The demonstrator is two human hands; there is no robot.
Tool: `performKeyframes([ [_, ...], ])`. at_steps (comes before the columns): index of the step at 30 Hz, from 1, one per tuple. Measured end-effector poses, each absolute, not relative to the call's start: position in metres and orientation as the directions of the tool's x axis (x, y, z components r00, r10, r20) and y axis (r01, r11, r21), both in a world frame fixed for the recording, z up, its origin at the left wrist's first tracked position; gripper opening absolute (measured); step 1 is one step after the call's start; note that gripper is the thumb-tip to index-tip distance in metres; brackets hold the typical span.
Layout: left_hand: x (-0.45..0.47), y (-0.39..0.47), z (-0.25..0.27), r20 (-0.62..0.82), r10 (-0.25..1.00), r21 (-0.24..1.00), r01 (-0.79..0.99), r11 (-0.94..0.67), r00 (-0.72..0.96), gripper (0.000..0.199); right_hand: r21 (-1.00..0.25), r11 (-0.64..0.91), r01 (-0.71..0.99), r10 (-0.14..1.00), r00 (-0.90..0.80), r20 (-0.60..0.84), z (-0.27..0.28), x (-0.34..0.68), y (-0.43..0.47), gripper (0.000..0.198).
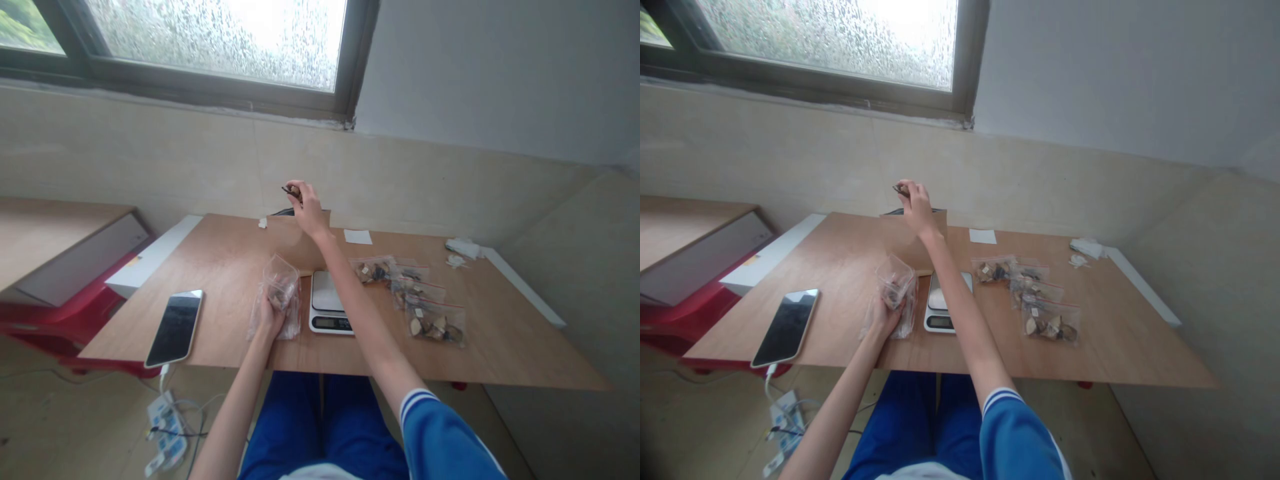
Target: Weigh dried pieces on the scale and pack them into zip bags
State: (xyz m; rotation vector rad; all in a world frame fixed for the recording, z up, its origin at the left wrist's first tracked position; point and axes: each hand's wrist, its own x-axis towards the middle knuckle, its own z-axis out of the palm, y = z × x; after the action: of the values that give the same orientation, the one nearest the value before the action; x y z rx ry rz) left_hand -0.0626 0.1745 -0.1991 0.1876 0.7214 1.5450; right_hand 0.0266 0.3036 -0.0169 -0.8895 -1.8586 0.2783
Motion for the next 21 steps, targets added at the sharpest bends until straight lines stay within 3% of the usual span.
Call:
performKeyframes([
  [9,-0.064,0.176,-0.2,-0.303,0.945,0.529,-0.847,0.061,-0.122,0.026,-0.331,0.7,0.633,0.677,-0.441,0.59,-0.035,0.026,0.308,0.024],
  [16,-0.065,0.176,-0.199,-0.299,0.947,0.54,-0.84,0.062,-0.122,0.026,-0.285,0.606,0.742,0.773,-0.465,0.432,-0.028,0.023,0.299,0.03],
  [21,-0.065,0.175,-0.199,-0.291,0.948,0.553,-0.831,0.059,-0.127,0.027,-0.277,0.571,0.773,0.798,-0.444,0.407,-0.031,0.026,0.295,0.035],
])
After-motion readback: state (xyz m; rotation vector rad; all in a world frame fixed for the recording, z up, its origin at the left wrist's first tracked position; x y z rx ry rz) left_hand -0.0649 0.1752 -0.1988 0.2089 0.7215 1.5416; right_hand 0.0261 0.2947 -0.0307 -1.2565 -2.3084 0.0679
